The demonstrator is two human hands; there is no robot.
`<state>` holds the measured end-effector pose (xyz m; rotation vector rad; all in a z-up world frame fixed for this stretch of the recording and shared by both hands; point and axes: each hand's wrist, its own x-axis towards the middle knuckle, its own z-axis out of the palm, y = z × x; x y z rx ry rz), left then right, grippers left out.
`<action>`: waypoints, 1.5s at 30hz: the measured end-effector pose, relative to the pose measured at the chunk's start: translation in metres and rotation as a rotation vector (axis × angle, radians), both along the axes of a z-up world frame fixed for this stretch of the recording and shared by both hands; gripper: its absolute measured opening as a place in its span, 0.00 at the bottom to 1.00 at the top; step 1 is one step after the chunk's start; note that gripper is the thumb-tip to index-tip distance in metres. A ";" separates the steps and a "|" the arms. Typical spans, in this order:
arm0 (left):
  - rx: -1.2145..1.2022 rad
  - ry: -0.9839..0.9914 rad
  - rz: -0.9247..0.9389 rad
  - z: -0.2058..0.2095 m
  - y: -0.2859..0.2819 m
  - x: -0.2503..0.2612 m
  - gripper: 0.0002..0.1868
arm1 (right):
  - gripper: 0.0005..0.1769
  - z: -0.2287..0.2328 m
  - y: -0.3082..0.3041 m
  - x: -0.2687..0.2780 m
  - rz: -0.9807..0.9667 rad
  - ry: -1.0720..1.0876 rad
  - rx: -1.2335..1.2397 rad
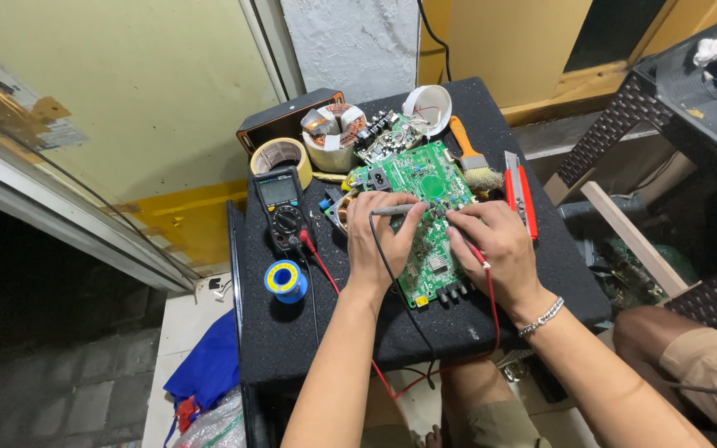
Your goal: The person sits on the floor and uses a multimeter to test various points on a green circuit board. They manipulate the multimeter probes with both hands, touching different components on the board. The person also briefly handles a small cylindrical component and a brush during the process.
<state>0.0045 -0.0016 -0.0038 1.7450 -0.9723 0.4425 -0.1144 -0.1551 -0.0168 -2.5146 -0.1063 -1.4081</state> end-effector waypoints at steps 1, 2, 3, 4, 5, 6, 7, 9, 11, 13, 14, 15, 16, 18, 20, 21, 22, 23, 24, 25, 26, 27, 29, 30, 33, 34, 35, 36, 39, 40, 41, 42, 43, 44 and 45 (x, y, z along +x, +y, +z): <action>-0.001 0.000 0.001 0.000 0.000 0.000 0.11 | 0.07 -0.004 -0.002 0.001 0.001 0.000 -0.001; -0.004 0.001 0.000 -0.001 -0.001 0.000 0.11 | 0.08 -0.007 -0.004 0.002 0.013 0.013 0.002; -0.006 0.002 -0.001 -0.001 -0.001 0.000 0.11 | 0.08 -0.011 -0.006 0.002 0.025 0.027 0.006; -0.006 0.002 -0.001 -0.002 -0.001 0.001 0.11 | 0.08 -0.009 -0.005 0.002 0.026 0.027 0.005; -0.007 -0.002 0.004 -0.003 -0.001 0.001 0.11 | 0.08 -0.008 -0.005 0.002 0.020 0.032 0.005; -0.009 -0.007 0.009 -0.004 -0.001 0.002 0.11 | 0.07 -0.006 -0.004 0.001 0.015 0.037 0.005; -0.010 -0.009 0.008 -0.003 -0.001 0.001 0.11 | 0.07 -0.004 -0.003 0.000 0.015 0.035 0.003; -0.013 0.008 -0.006 -0.001 0.000 0.000 0.10 | 0.07 -0.001 -0.001 0.000 0.026 0.042 0.047; -0.010 0.004 0.000 -0.002 -0.001 0.001 0.10 | 0.07 0.006 -0.001 -0.002 0.068 0.014 0.160; -0.006 0.001 0.005 -0.003 -0.001 0.001 0.10 | 0.07 0.008 -0.003 -0.004 0.110 -0.014 0.274; 0.000 -0.001 0.012 -0.004 -0.001 0.001 0.10 | 0.08 0.007 -0.005 -0.004 0.078 0.012 0.431; 0.006 -0.003 0.017 -0.004 -0.001 0.001 0.09 | 0.10 0.006 -0.007 -0.005 0.045 0.038 0.589; 0.006 -0.003 0.016 -0.003 0.000 0.001 0.09 | 0.10 0.006 -0.007 -0.004 0.043 0.038 0.590; 0.011 0.011 0.016 0.000 0.000 -0.001 0.10 | 0.10 0.008 -0.008 -0.003 0.052 0.065 0.695; 0.012 0.005 0.015 0.000 0.000 -0.001 0.11 | 0.08 0.010 -0.007 -0.004 0.041 0.073 0.717; 0.013 0.001 0.018 -0.001 0.000 -0.001 0.12 | 0.07 0.011 -0.006 -0.004 0.031 0.084 0.740; 0.013 0.000 0.018 0.000 0.000 -0.002 0.12 | 0.07 0.011 -0.006 -0.003 0.032 0.084 0.740; 0.007 -0.004 0.026 0.001 0.000 -0.004 0.12 | 0.07 0.011 -0.005 -0.003 0.016 0.097 0.752; 0.001 -0.009 0.034 0.002 0.000 -0.005 0.12 | 0.07 0.011 -0.005 -0.003 0.000 0.111 0.764; 0.002 -0.011 0.032 0.002 -0.001 -0.006 0.12 | 0.07 0.010 -0.006 -0.002 0.000 0.109 0.765; -0.001 -0.029 0.038 0.002 -0.001 -0.006 0.12 | 0.07 0.010 -0.006 -0.002 0.002 0.106 0.761; -0.005 -0.047 0.043 0.002 -0.002 -0.006 0.12 | 0.07 0.010 -0.007 -0.002 0.003 0.102 0.757; 0.007 -0.079 0.046 0.002 -0.004 -0.006 0.11 | 0.07 0.008 -0.008 -0.001 0.002 0.102 0.757; 0.018 -0.109 0.051 0.002 -0.004 -0.007 0.10 | 0.07 0.007 -0.009 -0.001 0.003 0.103 0.755; 0.065 -0.164 0.069 -0.001 -0.004 -0.005 0.10 | 0.07 0.015 -0.002 -0.001 0.021 0.087 0.732; 0.067 -0.165 0.068 -0.001 -0.004 -0.005 0.10 | 0.07 0.015 -0.002 -0.001 0.021 0.085 0.734; 0.065 -0.167 0.067 -0.001 -0.004 -0.005 0.10 | 0.07 0.014 -0.003 0.000 0.022 0.085 0.723; 0.063 -0.168 0.067 -0.001 -0.004 -0.005 0.10 | 0.07 0.013 -0.004 0.000 0.023 0.084 0.712; 0.058 -0.159 0.061 -0.002 -0.005 -0.005 0.10 | 0.07 0.015 -0.005 -0.001 -0.008 0.103 0.786; 0.059 -0.161 0.059 -0.001 -0.005 -0.005 0.10 | 0.07 0.017 -0.004 0.000 -0.009 0.100 0.787; 0.055 -0.161 0.060 -0.001 -0.005 -0.005 0.10 | 0.07 0.019 -0.004 0.000 -0.011 0.115 0.790; 0.051 -0.160 0.061 -0.001 -0.005 -0.005 0.10 | 0.07 0.021 -0.003 0.000 -0.014 0.129 0.792; 0.051 -0.160 0.059 -0.002 -0.006 -0.005 0.10 | 0.07 0.021 -0.004 0.001 -0.016 0.129 0.793; 0.053 -0.154 0.058 -0.003 -0.006 -0.005 0.10 | 0.07 0.021 -0.004 0.001 -0.036 0.146 0.827; 0.056 -0.151 0.058 -0.002 -0.005 -0.004 0.10 | 0.07 0.022 -0.004 0.002 -0.053 0.161 0.862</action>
